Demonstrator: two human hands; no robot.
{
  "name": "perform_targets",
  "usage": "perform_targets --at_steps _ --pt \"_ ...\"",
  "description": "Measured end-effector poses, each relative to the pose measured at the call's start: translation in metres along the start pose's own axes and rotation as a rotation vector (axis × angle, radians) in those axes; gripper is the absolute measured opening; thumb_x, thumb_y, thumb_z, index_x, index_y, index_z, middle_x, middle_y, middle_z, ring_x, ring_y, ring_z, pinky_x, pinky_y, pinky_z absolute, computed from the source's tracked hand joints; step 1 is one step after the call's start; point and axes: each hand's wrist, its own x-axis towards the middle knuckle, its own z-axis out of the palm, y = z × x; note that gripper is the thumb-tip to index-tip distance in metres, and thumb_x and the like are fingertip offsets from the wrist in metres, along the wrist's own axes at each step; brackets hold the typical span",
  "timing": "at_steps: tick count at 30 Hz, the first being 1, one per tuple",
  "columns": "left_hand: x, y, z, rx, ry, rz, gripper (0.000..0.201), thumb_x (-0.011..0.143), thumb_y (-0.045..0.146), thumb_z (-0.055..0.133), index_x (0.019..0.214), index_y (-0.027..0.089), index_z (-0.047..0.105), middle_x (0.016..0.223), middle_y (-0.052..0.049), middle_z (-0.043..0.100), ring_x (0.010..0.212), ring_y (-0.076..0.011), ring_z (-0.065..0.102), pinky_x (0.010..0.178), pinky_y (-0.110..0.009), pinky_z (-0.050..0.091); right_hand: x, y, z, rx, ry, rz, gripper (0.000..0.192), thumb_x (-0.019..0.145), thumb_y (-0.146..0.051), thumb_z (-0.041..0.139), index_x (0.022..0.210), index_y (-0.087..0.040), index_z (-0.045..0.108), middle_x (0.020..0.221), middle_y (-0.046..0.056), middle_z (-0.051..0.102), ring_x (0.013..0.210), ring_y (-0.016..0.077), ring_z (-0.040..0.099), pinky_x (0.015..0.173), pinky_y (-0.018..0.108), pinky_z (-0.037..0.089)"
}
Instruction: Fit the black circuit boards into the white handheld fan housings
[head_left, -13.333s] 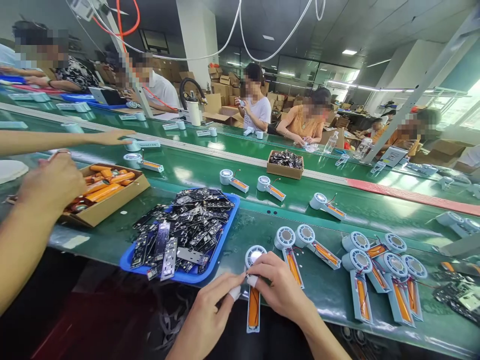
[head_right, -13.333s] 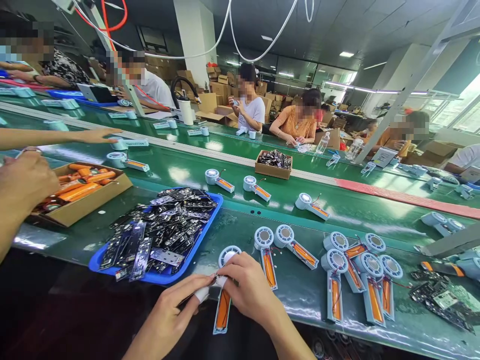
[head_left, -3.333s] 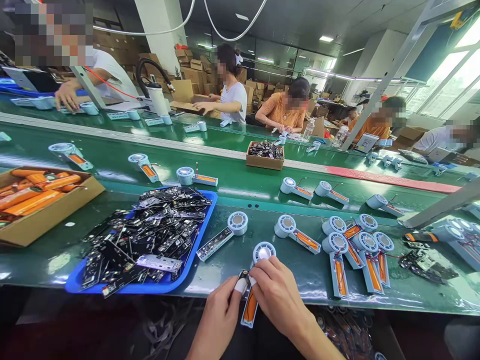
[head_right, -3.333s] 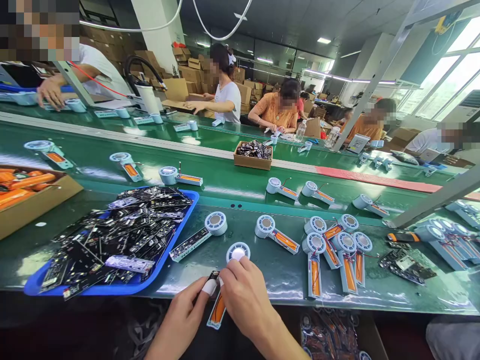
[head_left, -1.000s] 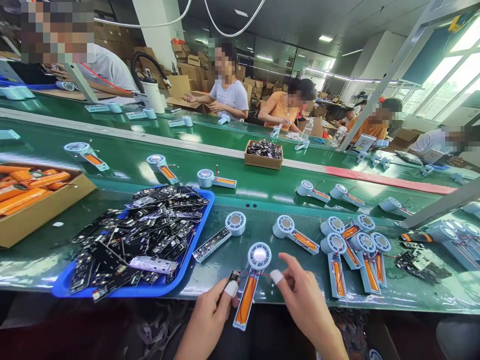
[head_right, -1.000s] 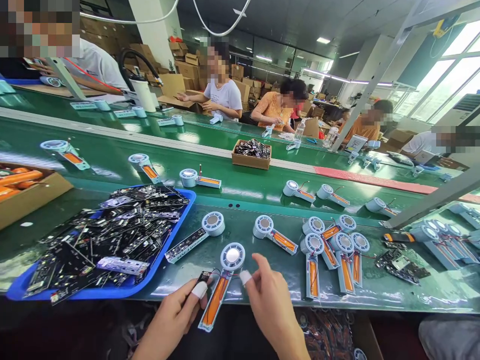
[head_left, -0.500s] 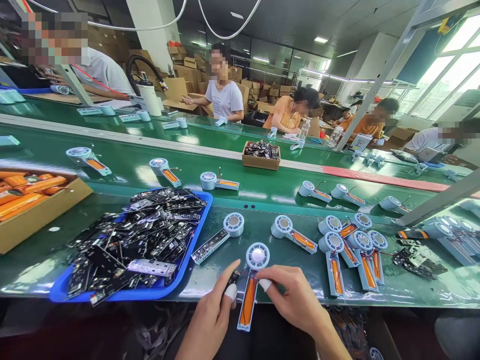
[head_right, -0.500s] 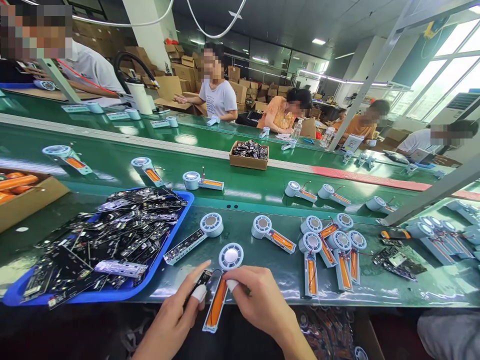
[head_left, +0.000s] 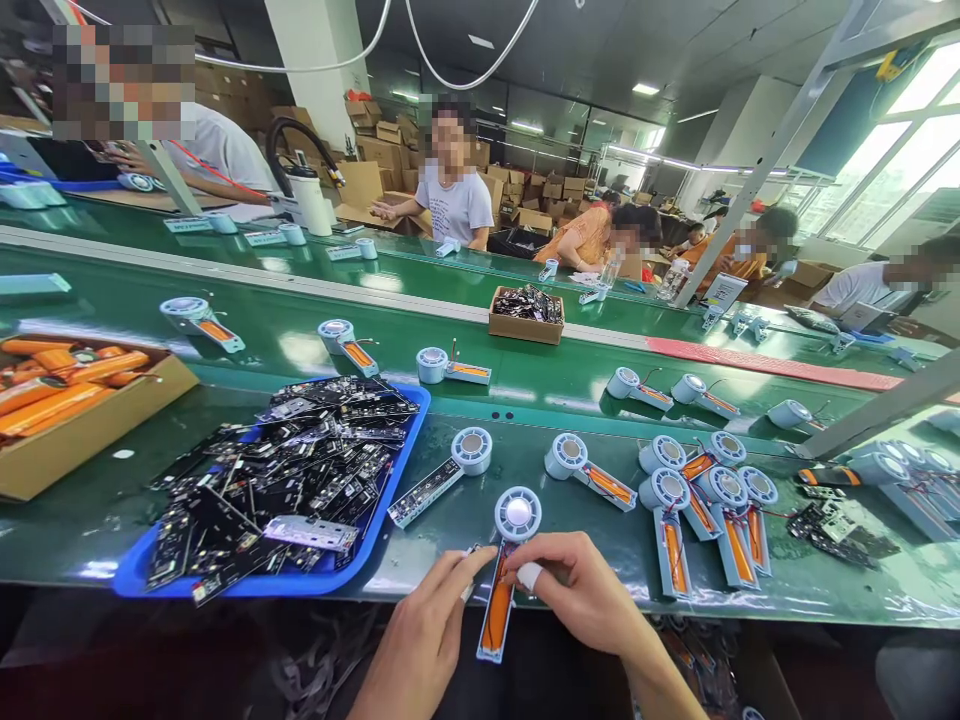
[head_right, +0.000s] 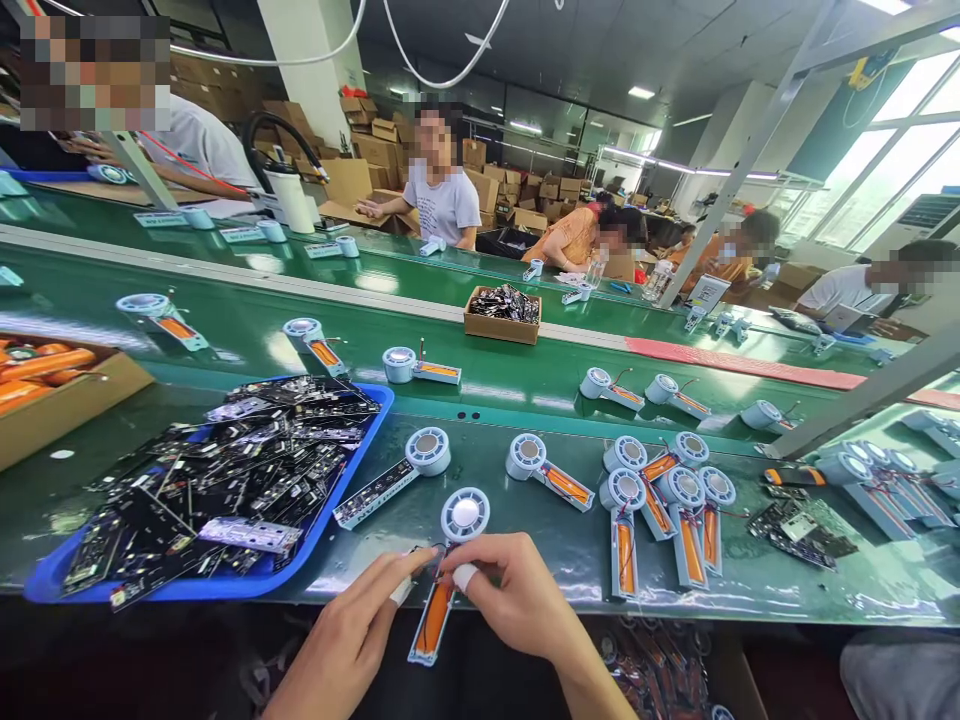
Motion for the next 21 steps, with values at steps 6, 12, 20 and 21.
perform_targets --at_steps 6,12,20,21 --pt "0.003 0.004 0.005 -0.073 0.017 -0.058 0.036 0.089 0.013 0.037 0.094 0.024 0.071 0.091 -0.007 0.073 0.082 -0.0218 0.074 0.072 -0.031 0.06 0.001 -0.005 -0.004 -0.439 -0.086 -0.192 0.049 0.089 0.003 0.047 0.124 -0.026 0.067 0.111 0.005 0.069 0.098 0.0181 0.067 0.087 0.027 0.052" --pt "0.004 0.01 0.004 -0.231 0.0 -0.184 0.031 0.096 0.035 0.044 0.099 0.021 0.071 0.097 -0.011 0.075 0.091 -0.0252 0.072 0.081 -0.035 0.059 0.009 0.004 0.004 -0.453 -0.039 -0.299 0.026 0.096 -0.007 0.053 0.107 -0.022 0.071 0.1 0.006 0.068 0.088 0.0175 0.065 0.079 0.025 0.051" --pt "0.008 0.013 0.006 -0.459 0.016 -0.289 0.034 0.092 0.044 0.053 0.097 0.021 0.078 0.094 -0.009 0.075 0.09 -0.025 0.071 0.081 -0.033 0.059 0.015 0.012 0.019 -0.231 0.125 -0.266 0.02 0.091 -0.008 0.055 0.097 -0.021 0.069 0.103 0.006 0.07 0.093 0.0168 0.067 0.082 0.025 0.052" --pt "0.009 0.011 0.009 -0.485 0.018 -0.299 0.033 0.09 0.044 0.055 0.096 0.021 0.078 0.094 -0.009 0.075 0.09 -0.0251 0.071 0.079 -0.032 0.059 0.015 0.012 0.02 -0.214 0.116 -0.268 0.02 0.092 -0.008 0.054 0.097 -0.021 0.068 0.104 0.006 0.071 0.095 0.0169 0.068 0.084 0.025 0.052"
